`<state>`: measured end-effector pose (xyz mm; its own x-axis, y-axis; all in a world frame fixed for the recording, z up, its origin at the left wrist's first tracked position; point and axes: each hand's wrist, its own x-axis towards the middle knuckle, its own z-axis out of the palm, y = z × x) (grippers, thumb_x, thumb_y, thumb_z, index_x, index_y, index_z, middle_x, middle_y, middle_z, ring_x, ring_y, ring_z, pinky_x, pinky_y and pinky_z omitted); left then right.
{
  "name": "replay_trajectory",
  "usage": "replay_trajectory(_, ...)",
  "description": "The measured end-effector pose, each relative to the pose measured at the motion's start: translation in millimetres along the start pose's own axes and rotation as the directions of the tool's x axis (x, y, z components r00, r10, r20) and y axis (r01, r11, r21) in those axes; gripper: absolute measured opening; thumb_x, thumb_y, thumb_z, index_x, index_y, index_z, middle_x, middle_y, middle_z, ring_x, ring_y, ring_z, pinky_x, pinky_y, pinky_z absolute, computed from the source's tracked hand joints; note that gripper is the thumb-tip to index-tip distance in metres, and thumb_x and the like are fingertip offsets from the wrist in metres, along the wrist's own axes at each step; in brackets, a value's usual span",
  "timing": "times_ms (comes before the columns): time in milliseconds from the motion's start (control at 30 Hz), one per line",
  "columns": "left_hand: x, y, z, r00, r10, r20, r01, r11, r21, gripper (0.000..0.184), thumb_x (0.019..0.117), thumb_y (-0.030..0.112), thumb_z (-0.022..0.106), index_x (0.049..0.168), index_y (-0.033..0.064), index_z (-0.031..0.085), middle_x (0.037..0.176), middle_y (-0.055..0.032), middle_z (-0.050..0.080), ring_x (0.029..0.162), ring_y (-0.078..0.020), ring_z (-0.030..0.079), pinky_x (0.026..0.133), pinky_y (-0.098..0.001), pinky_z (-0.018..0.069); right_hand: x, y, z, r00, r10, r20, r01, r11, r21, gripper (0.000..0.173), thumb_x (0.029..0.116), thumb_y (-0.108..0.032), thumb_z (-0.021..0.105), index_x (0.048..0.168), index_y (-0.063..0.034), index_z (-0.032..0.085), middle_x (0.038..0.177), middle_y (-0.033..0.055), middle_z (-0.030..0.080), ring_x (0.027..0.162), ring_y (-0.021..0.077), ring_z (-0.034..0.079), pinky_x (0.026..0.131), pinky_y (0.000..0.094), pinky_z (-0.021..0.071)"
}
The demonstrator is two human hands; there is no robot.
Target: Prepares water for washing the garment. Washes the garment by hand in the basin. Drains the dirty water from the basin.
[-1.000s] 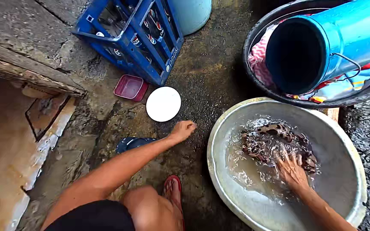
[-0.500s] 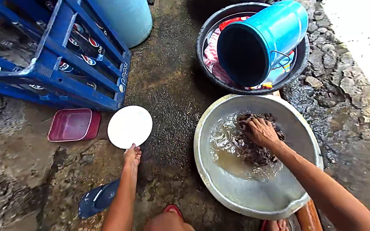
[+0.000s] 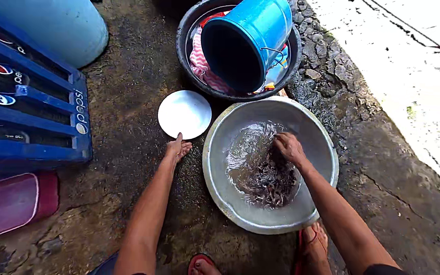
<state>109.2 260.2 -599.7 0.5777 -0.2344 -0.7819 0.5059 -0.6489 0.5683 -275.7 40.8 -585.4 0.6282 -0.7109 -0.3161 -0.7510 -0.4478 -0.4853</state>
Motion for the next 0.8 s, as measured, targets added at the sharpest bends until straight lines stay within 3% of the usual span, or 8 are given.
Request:
replay_trajectory(133,-44,17,-8,0.875,0.484,0.018,-0.401,0.702,0.588,0.058,0.1116,0.041,0.034,0.115,-0.0073,0.065,0.097,-0.0247,0.072,0.087,-0.038,0.071,0.084,-0.0591,0.0539,-54,1,62,0.996,0.037,0.081,-0.025,0.99,-0.14,0.065,0.1037,-0.044,0.039,0.164,-0.0197,0.029,0.168,0.0238,0.019,0.154,0.0469,0.018,0.118,0.0718,0.0214)
replay_trajectory(233,-94,21,24,0.42,0.881,0.217,-0.763,0.213,0.611,0.043,0.1088,0.025,0.042,0.131,-0.0066,0.059,0.117,-0.0262,0.067,0.107,-0.0422,0.066,0.094,-0.0589,0.0508,-69,-2,71,0.918,-0.145,0.37,0.219,0.962,-0.166,0.062,0.1019,-0.029,0.048,0.16,-0.0126,0.037,0.169,0.0212,0.021,0.157,0.0426,0.014,0.118,0.073,0.0149)
replay_trajectory(300,-122,9,65,0.237,0.834,0.498,-0.85,-0.07,0.522,0.045,0.1065,0.029,0.047,0.135,-0.0027,0.061,0.138,-0.0232,0.06,0.132,-0.0409,0.054,0.108,-0.0574,0.0436,-45,9,53,0.862,-0.152,0.483,0.294,0.926,-0.234,0.056,0.1064,-0.038,0.041,0.159,-0.0192,0.039,0.169,0.0129,0.027,0.156,0.0369,0.023,0.119,0.0673,0.0231)
replay_trajectory(367,-144,-16,112,0.356,0.581,0.732,-0.844,-0.137,0.519,0.053,0.108,0.037,0.043,0.147,0.0037,0.053,0.157,-0.0193,0.045,0.15,-0.0406,0.033,0.119,-0.0621,0.0266,-24,-2,46,0.933,0.04,0.358,0.061,0.962,-0.267,0.059,0.1092,-0.044,0.033,0.159,-0.0143,0.039,0.162,0.0195,0.037,0.148,0.0422,0.038,0.114,0.0676,0.0332)
replay_trajectory(433,-156,-40,156,0.611,0.244,0.753,-0.774,-0.014,0.633,0.066,0.1095,0.043,0.037,0.162,0.0046,0.027,0.17,-0.02,0.017,0.157,-0.0431,0.006,0.12,-0.0721,0.0051,-12,-16,68,0.984,0.16,0.074,-0.143,0.97,-0.197,0.064,0.108,-0.049,0.029,0.162,-0.0139,0.033,0.166,0.0207,0.028,0.153,0.041,0.028,0.121,0.0635,0.0246)
replay_trajectory(533,-147,-73,204,0.802,0.068,0.593,-0.596,0.166,0.786,0.074,0.107,0.052,0.038,0.164,0.0093,0.019,0.17,-0.0197,0.014,0.156,-0.0474,0.002,0.114,-0.0791,-0.0019,-9,-14,76,0.99,0.017,0.14,0.002,0.991,-0.13,0.06,0.1092,-0.04,0.031,0.16,-0.0076,0.035,0.166,0.0266,0.024,0.155,0.0431,0.02,0.124,0.0644,0.0126)
replay_trajectory(667,-114,-87,203,0.804,0.237,0.546,-0.566,0.022,0.824,0.058,0.1081,0.042,0.039,0.157,0.0112,0.041,0.161,-0.0247,0.036,0.151,-0.0505,0.024,0.116,-0.0779,0.007,-6,23,24,0.969,-0.015,0.248,0.071,0.973,-0.218,0.049,0.1096,-0.038,0.036,0.14,-0.0084,0.06,0.141,0.0216,0.06,0.133,0.0429,0.055,0.109,0.0639,0.0403)
replay_trajectory(800,-94,-75,207,0.66,0.617,0.428,-0.666,0.217,0.714,0.039,0.1056,0.019,0.045,0.136,0.0023,0.063,0.145,-0.0246,0.055,0.138,-0.0437,0.048,0.113,-0.06,0.0367,-30,35,60,0.892,0.107,-0.439,-0.115,0.993,0.009,0.05,0.0994,-0.031,0.058,0.142,-0.0055,0.06,0.147,0.0242,0.054,0.139,0.0439,0.049,0.116,0.0593,0.0377)
